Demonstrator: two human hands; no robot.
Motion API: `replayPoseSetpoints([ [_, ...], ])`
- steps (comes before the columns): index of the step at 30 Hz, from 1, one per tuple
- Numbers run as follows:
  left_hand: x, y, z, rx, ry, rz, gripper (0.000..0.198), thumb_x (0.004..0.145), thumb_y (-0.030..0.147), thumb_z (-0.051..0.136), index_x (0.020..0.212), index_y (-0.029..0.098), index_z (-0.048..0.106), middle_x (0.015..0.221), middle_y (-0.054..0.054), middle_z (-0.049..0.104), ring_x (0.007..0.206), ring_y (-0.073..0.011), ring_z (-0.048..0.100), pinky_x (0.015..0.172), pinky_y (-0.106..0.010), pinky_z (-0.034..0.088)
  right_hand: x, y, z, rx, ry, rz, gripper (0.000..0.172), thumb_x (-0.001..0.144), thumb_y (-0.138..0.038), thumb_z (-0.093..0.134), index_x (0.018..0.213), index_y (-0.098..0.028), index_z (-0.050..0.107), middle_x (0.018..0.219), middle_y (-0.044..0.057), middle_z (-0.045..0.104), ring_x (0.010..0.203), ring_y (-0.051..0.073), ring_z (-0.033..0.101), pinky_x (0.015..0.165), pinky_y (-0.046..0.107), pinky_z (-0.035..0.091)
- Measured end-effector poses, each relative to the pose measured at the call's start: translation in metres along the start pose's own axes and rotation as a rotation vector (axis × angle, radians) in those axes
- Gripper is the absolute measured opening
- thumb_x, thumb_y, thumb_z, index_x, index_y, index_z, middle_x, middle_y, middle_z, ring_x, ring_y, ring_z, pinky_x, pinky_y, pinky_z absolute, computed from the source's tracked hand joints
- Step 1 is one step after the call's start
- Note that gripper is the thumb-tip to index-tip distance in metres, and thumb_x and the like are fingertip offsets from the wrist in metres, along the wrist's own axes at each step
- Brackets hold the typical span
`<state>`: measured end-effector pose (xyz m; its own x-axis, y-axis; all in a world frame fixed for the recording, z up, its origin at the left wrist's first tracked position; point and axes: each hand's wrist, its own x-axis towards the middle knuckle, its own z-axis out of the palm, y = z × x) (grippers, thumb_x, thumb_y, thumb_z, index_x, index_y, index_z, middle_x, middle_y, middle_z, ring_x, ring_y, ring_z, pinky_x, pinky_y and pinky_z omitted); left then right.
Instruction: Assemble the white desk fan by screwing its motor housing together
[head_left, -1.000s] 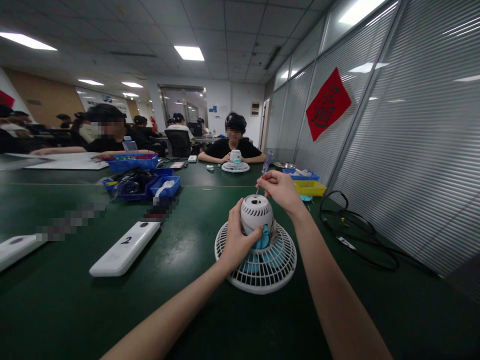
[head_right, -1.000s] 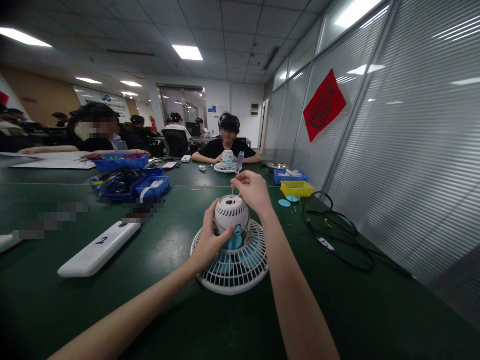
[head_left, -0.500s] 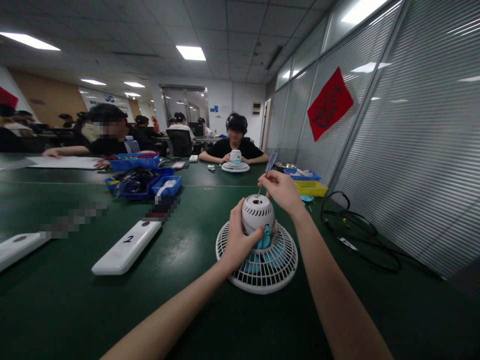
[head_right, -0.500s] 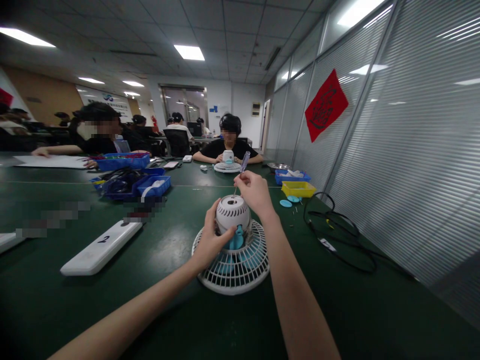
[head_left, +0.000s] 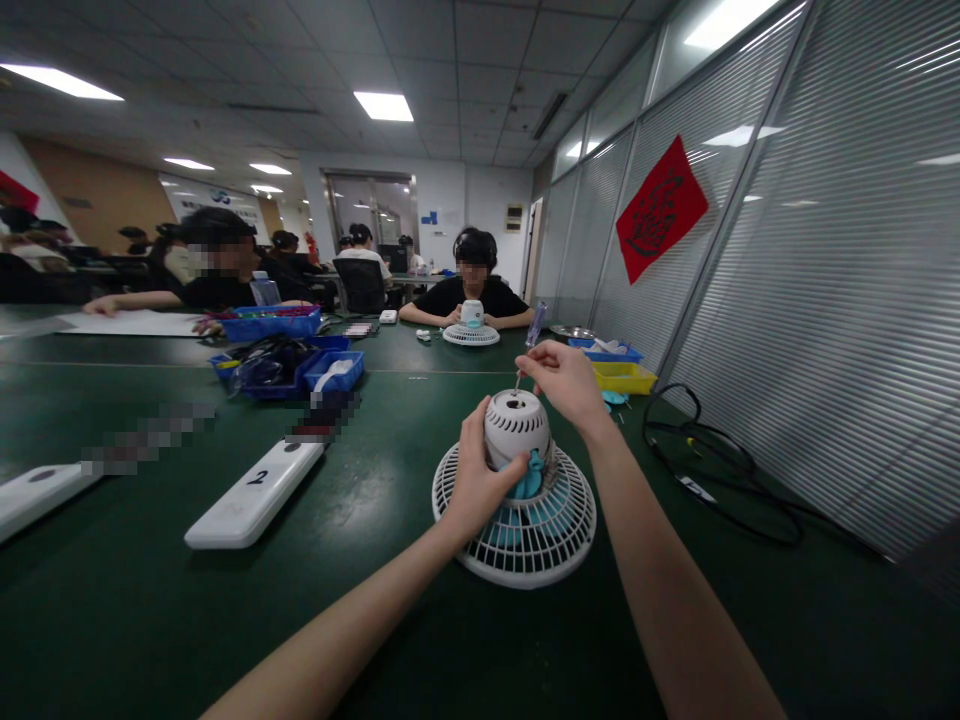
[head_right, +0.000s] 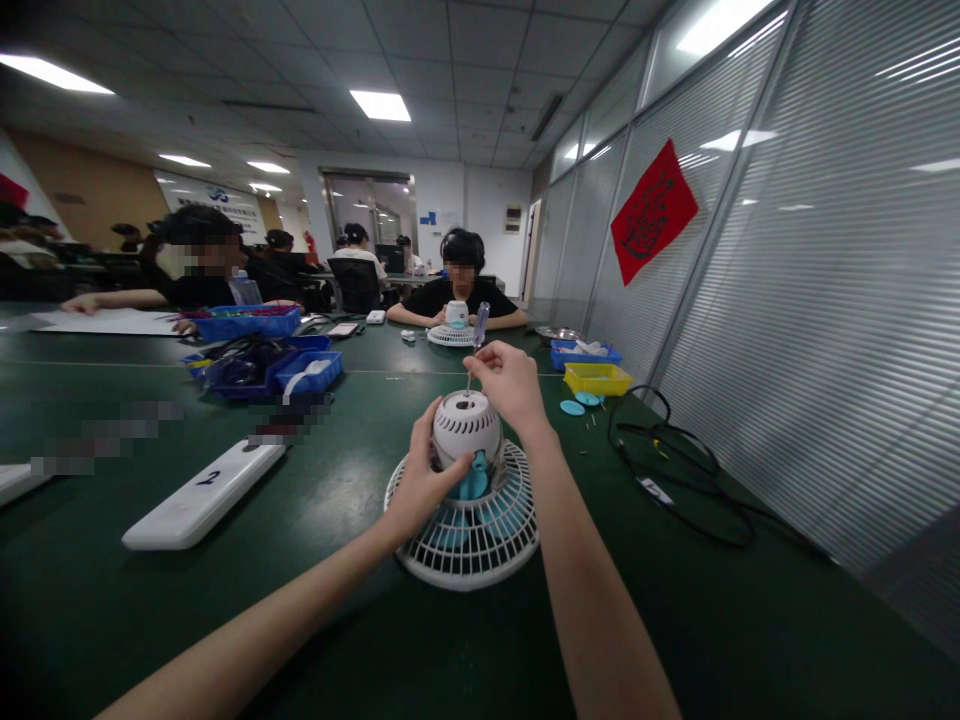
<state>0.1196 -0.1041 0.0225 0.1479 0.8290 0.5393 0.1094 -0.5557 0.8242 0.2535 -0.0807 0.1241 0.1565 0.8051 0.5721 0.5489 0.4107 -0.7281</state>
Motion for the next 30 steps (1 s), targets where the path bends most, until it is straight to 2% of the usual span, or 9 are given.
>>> replayPoseSetpoints([
  [5,0.0000,-0.0004,0.0003,-0.001,-0.008,-0.006,0.071,0.073,0.028,0.063,0.137,0.026,0.033,0.139,-0.010,0.038,0.134,-0.0274,0.034,0.112,-0.048,0.024,0.0015,0.0015,0.0001,0.055,-0.041,0.008,0.010,0.080,-0.020,0.057,0.072,-0.015,0.059,0.071,0.005,0.070,0.041,0.007,0.050,0.044,0.021,0.042],
  [11,0.0005,-0.0009,0.0004,-0.002,-0.011,-0.011,0.072,0.072,0.028,0.063,0.137,0.026,0.033,0.139,-0.009,0.038,0.134,-0.0272,0.034,0.112,-0.046,0.026,0.0021,0.0021,0.0018,0.053,-0.054,0.009,0.013,0.083,-0.020,0.051,0.076,-0.014,0.060,0.073,0.005,0.071,0.039,0.006,0.048,0.043,0.020,0.041],
  [22,0.0005,0.0008,0.0006,-0.005,-0.002,-0.012,0.070,0.071,0.028,0.063,0.136,0.025,0.035,0.138,-0.010,0.039,0.134,-0.0287,0.034,0.113,-0.048,0.025,-0.0001,0.0025,0.0018,-0.084,0.006,-0.069,0.013,0.080,-0.028,0.059,0.071,-0.020,0.055,0.067,0.003,0.065,0.062,0.016,0.063,0.053,0.025,0.046],
  [30,0.0003,0.0007,0.0004,0.000,-0.004,-0.013,0.071,0.072,0.028,0.063,0.136,0.025,0.034,0.138,-0.010,0.039,0.133,-0.0283,0.035,0.112,-0.047,0.026,-0.0004,-0.0016,0.0014,-0.035,0.003,0.006,0.017,0.076,-0.029,0.063,0.066,-0.019,0.053,0.065,0.004,0.066,0.059,0.016,0.062,0.054,0.026,0.046],
])
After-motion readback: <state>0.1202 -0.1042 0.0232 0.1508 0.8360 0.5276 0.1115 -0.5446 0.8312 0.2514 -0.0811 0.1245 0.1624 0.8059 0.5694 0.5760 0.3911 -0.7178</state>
